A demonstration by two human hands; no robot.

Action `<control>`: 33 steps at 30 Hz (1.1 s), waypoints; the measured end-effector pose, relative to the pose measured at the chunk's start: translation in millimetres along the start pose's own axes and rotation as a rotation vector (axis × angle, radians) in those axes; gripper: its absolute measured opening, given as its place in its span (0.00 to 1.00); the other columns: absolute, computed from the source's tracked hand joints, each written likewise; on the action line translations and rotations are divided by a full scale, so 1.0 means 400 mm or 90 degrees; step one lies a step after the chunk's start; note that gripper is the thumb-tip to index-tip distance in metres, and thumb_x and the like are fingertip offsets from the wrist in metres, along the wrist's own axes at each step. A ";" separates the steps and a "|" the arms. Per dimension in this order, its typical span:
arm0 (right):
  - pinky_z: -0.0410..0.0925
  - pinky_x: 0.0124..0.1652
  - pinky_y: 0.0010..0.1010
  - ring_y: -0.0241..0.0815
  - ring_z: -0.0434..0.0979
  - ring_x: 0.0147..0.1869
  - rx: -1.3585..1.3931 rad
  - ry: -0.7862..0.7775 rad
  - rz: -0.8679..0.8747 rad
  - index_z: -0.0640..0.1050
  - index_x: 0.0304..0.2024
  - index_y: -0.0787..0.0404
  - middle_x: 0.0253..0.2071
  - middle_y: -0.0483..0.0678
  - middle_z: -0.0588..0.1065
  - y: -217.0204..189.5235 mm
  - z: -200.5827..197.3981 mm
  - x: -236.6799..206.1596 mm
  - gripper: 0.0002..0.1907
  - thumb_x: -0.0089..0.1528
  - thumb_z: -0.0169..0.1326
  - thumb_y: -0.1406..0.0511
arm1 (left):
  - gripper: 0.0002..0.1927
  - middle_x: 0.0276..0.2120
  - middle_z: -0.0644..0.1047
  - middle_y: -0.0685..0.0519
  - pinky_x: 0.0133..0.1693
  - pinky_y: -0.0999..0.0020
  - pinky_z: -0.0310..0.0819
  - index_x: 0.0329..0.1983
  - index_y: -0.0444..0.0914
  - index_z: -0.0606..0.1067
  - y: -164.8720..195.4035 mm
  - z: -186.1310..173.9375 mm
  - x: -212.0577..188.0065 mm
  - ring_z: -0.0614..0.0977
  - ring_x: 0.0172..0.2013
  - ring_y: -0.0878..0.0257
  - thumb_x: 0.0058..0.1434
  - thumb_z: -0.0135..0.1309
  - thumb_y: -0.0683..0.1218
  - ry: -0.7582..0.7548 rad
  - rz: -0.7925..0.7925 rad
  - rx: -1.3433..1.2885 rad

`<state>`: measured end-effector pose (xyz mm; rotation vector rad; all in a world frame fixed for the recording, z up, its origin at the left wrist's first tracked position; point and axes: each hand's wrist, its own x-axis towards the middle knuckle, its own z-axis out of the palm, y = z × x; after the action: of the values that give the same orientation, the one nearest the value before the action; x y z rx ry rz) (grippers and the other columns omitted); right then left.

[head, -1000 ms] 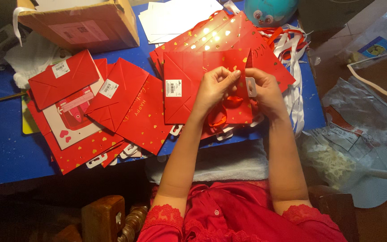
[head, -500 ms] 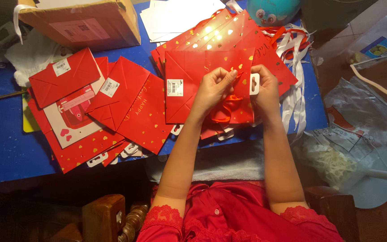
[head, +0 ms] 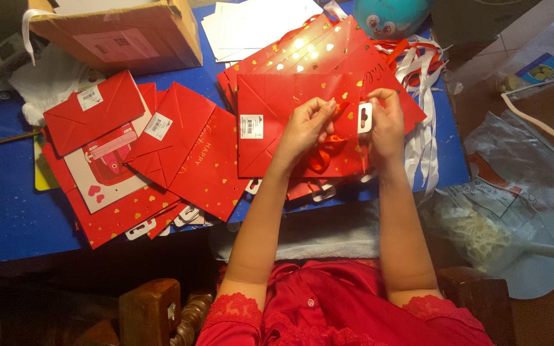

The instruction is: The person ties red ribbons around red Valentine's Day gift bags. They pick up each bag, thread the ribbon through the handle, and tie a knot or bow, then place the finished bag on a growing stack on the table.

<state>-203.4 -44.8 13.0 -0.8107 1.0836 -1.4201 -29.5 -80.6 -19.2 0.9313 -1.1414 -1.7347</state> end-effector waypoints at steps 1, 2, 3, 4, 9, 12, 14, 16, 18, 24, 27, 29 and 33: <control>0.58 0.17 0.19 0.26 0.66 0.20 -0.013 -0.014 0.000 0.72 0.49 0.57 0.27 0.40 0.71 -0.006 0.004 -0.005 0.04 0.73 0.47 0.65 | 0.15 0.20 0.74 0.59 0.19 0.79 0.60 0.38 0.38 0.74 0.000 0.001 0.000 0.68 0.17 0.76 0.72 0.51 0.54 0.002 -0.003 -0.002; 0.58 0.18 0.19 0.25 0.67 0.20 -0.032 -0.040 0.012 0.73 0.50 0.58 0.29 0.41 0.73 -0.012 0.006 -0.010 0.06 0.71 0.49 0.67 | 0.14 0.20 0.74 0.59 0.19 0.79 0.60 0.38 0.38 0.74 0.000 0.002 -0.001 0.68 0.17 0.76 0.72 0.51 0.54 0.004 -0.006 -0.004; 0.59 0.18 0.19 0.25 0.67 0.21 -0.051 -0.065 0.024 0.74 0.51 0.60 0.31 0.41 0.75 -0.018 0.006 -0.015 0.08 0.69 0.50 0.68 | 0.14 0.20 0.74 0.59 0.19 0.79 0.60 0.38 0.38 0.74 0.000 0.004 -0.003 0.68 0.17 0.76 0.72 0.51 0.53 0.006 -0.009 -0.005; 0.59 0.19 0.19 0.25 0.68 0.21 -0.070 -0.089 0.036 0.75 0.51 0.61 0.33 0.41 0.77 -0.021 0.007 -0.018 0.10 0.67 0.52 0.69 | 0.14 0.20 0.74 0.59 0.19 0.79 0.60 0.38 0.38 0.75 0.001 0.005 -0.003 0.69 0.17 0.76 0.72 0.51 0.53 0.006 -0.005 -0.004; 0.65 0.28 0.17 0.24 0.73 0.29 -0.069 -0.085 -0.013 0.74 0.47 0.65 0.35 0.41 0.77 0.000 0.006 -0.007 0.08 0.65 0.54 0.72 | 0.13 0.21 0.74 0.60 0.19 0.80 0.61 0.40 0.38 0.75 0.010 0.003 -0.010 0.69 0.18 0.76 0.71 0.52 0.52 0.013 -0.006 0.005; 0.61 0.23 0.17 0.24 0.69 0.25 -0.048 -0.050 -0.011 0.73 0.46 0.62 0.32 0.40 0.75 0.018 -0.005 -0.001 0.04 0.69 0.53 0.69 | 0.12 0.22 0.74 0.60 0.19 0.80 0.61 0.41 0.38 0.75 0.017 -0.002 -0.010 0.70 0.18 0.76 0.71 0.51 0.52 -0.006 -0.007 -0.006; 0.58 0.18 0.18 0.24 0.66 0.21 -0.034 -0.030 -0.010 0.73 0.46 0.59 0.28 0.39 0.73 0.022 -0.010 0.003 0.03 0.71 0.51 0.67 | 0.13 0.21 0.74 0.60 0.19 0.81 0.61 0.41 0.38 0.75 0.020 -0.003 -0.010 0.70 0.18 0.77 0.72 0.51 0.53 -0.001 -0.009 -0.002; 0.57 0.17 0.17 0.24 0.66 0.20 -0.013 -0.016 -0.028 0.72 0.45 0.57 0.26 0.38 0.71 0.018 -0.008 0.007 0.03 0.72 0.49 0.65 | 0.13 0.21 0.74 0.59 0.19 0.81 0.61 0.40 0.38 0.75 0.021 -0.002 -0.011 0.70 0.18 0.77 0.71 0.51 0.53 0.003 -0.013 0.003; 0.59 0.18 0.18 0.25 0.68 0.21 -0.002 -0.006 -0.043 0.72 0.47 0.58 0.28 0.40 0.73 0.009 -0.001 0.004 0.04 0.71 0.49 0.66 | 0.13 0.22 0.75 0.59 0.19 0.81 0.61 0.40 0.38 0.75 0.021 0.000 -0.012 0.71 0.18 0.77 0.71 0.52 0.53 0.009 -0.019 0.010; 0.62 0.21 0.18 0.24 0.70 0.24 -0.119 -0.051 0.000 0.76 0.49 0.62 0.33 0.40 0.75 -0.016 0.013 -0.016 0.10 0.65 0.51 0.72 | 0.15 0.22 0.74 0.59 0.19 0.80 0.60 0.39 0.37 0.74 0.028 -0.003 -0.015 0.70 0.18 0.77 0.70 0.53 0.54 -0.001 -0.030 -0.028; 0.60 0.19 0.18 0.24 0.68 0.23 -0.127 -0.064 -0.016 0.77 0.47 0.62 0.33 0.41 0.76 -0.005 0.005 -0.016 0.08 0.65 0.52 0.73 | 0.15 0.22 0.73 0.59 0.20 0.80 0.61 0.39 0.37 0.75 0.030 0.000 -0.022 0.70 0.19 0.77 0.69 0.55 0.54 -0.006 -0.027 -0.046; 0.61 0.22 0.18 0.24 0.69 0.27 -0.124 -0.066 -0.040 0.77 0.46 0.63 0.35 0.40 0.76 0.009 -0.004 -0.011 0.06 0.66 0.53 0.73 | 0.15 0.22 0.73 0.59 0.20 0.80 0.62 0.39 0.37 0.75 0.031 0.002 -0.023 0.70 0.19 0.77 0.69 0.55 0.54 -0.008 -0.021 -0.052; 0.59 0.20 0.19 0.24 0.66 0.23 -0.120 -0.012 -0.023 0.75 0.45 0.59 0.29 0.38 0.72 0.034 -0.018 0.001 0.03 0.71 0.50 0.67 | 0.16 0.22 0.73 0.59 0.20 0.80 0.62 0.38 0.36 0.75 0.032 0.003 -0.024 0.69 0.19 0.76 0.69 0.55 0.54 -0.001 -0.023 -0.037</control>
<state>-205.5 -43.6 -2.1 -0.9806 1.2066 -1.3513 -23.9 -74.2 -5.4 0.9205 -1.0753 -1.7885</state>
